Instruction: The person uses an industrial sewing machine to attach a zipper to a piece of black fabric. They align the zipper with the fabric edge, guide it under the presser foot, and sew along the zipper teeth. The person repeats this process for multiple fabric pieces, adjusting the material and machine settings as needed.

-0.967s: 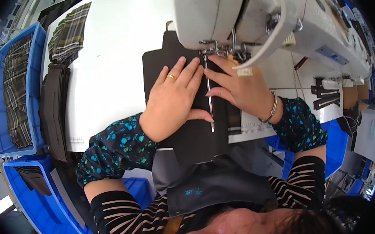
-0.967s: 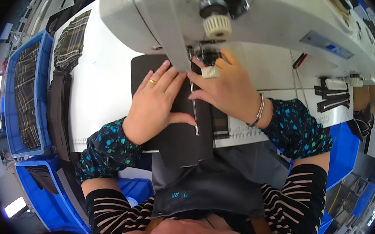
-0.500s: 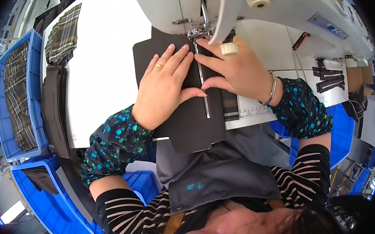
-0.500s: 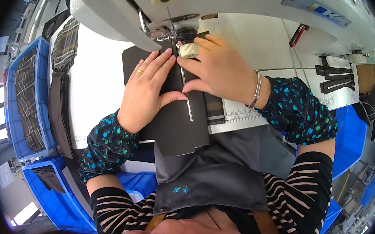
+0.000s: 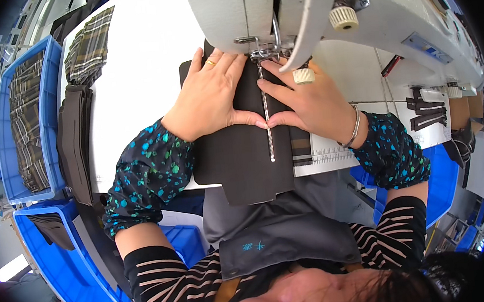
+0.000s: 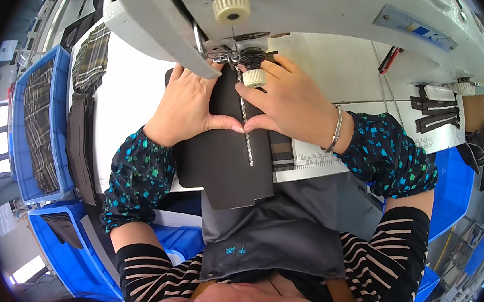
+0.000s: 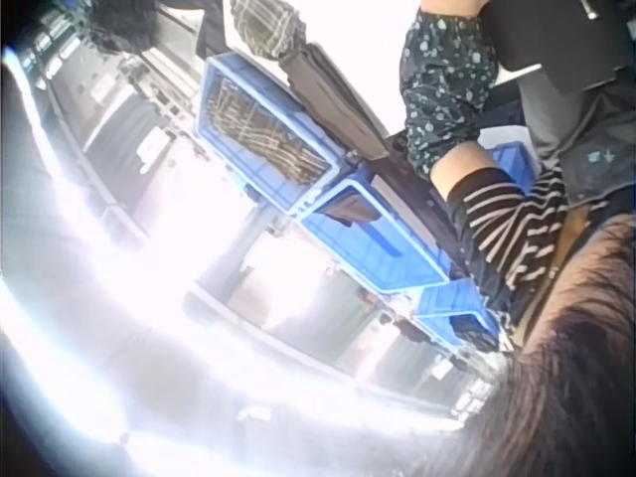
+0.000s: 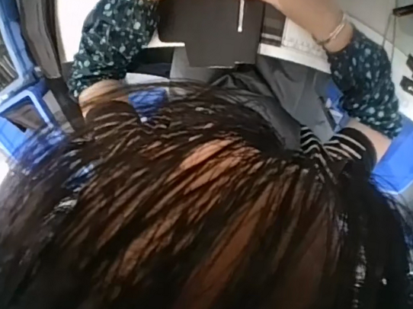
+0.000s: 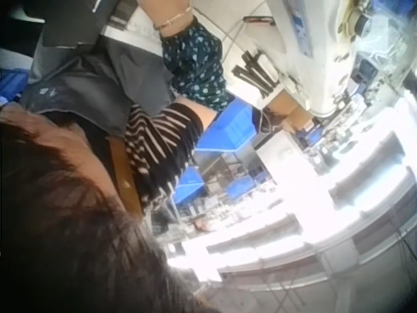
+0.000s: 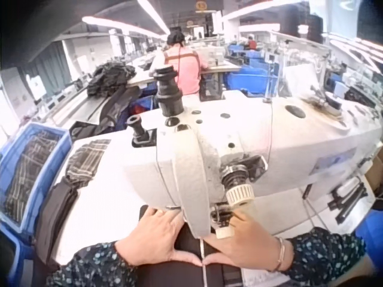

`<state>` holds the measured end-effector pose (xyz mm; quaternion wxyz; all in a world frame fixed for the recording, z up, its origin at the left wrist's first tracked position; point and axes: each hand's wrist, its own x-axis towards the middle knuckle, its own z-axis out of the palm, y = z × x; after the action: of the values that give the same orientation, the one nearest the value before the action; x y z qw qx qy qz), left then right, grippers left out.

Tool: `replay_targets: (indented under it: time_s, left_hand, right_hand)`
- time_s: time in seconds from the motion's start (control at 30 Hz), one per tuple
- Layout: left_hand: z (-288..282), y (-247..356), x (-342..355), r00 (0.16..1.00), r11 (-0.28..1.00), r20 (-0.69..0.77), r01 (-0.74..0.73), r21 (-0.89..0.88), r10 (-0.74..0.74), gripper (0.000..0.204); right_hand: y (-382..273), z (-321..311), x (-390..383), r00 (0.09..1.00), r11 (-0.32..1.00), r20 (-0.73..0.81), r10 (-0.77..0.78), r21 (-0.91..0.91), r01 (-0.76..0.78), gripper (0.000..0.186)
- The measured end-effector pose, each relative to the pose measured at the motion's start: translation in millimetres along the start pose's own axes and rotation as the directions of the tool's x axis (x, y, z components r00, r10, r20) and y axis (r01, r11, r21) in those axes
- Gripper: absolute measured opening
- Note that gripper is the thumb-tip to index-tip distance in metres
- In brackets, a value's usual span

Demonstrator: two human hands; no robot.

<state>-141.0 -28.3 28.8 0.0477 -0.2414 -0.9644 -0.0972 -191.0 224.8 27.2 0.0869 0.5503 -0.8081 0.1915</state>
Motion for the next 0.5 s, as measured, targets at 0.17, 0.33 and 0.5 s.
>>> replay_targets:
  time_s: [0.17,0.33,0.5]
  left_hand:
    - [-7.8,22.5,-13.8,0.999,0.992,0.025,-0.044,0.117,0.041,0.098]
    - [3.1,24.9,-18.9,0.999,1.0,-0.034,0.003,0.018,-0.002,0.094]
    - [3.1,21.3,-21.4,0.989,0.998,-0.134,0.048,-0.052,-0.055,0.095]
  right_hand:
    - [-0.1,1.3,-0.4,1.0,1.0,0.012,0.004,-0.029,-0.003,0.07]
    - [-1.9,-2.9,-1.3,0.999,0.996,0.034,0.002,-0.09,0.001,0.066]
    - [-9.1,-81.5,-36.1,1.0,0.97,-0.005,0.027,-0.24,-0.027,0.052]
